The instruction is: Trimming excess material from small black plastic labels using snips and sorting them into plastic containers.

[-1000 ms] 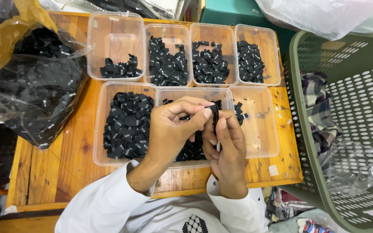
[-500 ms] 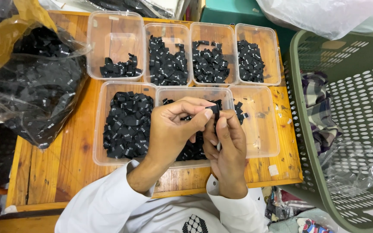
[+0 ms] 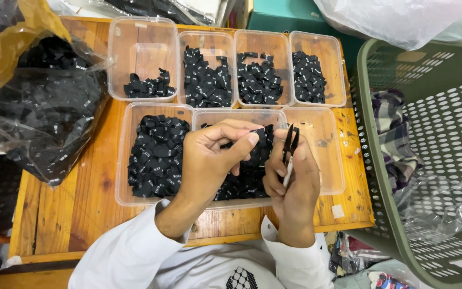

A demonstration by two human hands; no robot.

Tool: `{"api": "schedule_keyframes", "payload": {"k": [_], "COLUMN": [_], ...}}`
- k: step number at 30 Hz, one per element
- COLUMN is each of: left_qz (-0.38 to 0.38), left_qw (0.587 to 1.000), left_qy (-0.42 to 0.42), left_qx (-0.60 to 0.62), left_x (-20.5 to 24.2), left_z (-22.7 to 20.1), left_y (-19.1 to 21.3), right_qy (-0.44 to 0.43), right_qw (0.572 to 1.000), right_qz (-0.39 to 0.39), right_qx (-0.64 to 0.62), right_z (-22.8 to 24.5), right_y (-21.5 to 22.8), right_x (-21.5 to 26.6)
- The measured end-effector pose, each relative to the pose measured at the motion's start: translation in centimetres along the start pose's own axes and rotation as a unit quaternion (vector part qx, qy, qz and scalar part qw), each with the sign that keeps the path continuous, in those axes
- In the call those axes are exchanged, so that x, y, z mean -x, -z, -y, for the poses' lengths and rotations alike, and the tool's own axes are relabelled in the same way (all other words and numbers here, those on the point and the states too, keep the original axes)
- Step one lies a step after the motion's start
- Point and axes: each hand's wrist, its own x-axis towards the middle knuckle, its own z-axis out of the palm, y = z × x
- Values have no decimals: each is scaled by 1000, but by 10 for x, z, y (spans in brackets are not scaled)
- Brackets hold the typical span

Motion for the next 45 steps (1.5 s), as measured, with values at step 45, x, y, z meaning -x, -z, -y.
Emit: {"api": "schedule_keyframes", "payload": {"k": [45], "left_qz": [120], "left_qw": [910], "left_qy": [-248], "left_qx": [-309], "left_x": [23], "left_z": [-66], "left_y": [-4], "right_qy": [-22], "right_qw": [999], "right_qz": [22], "right_qx": [24], "right_z": [13], "right_y": [6], "right_x": [4]}}
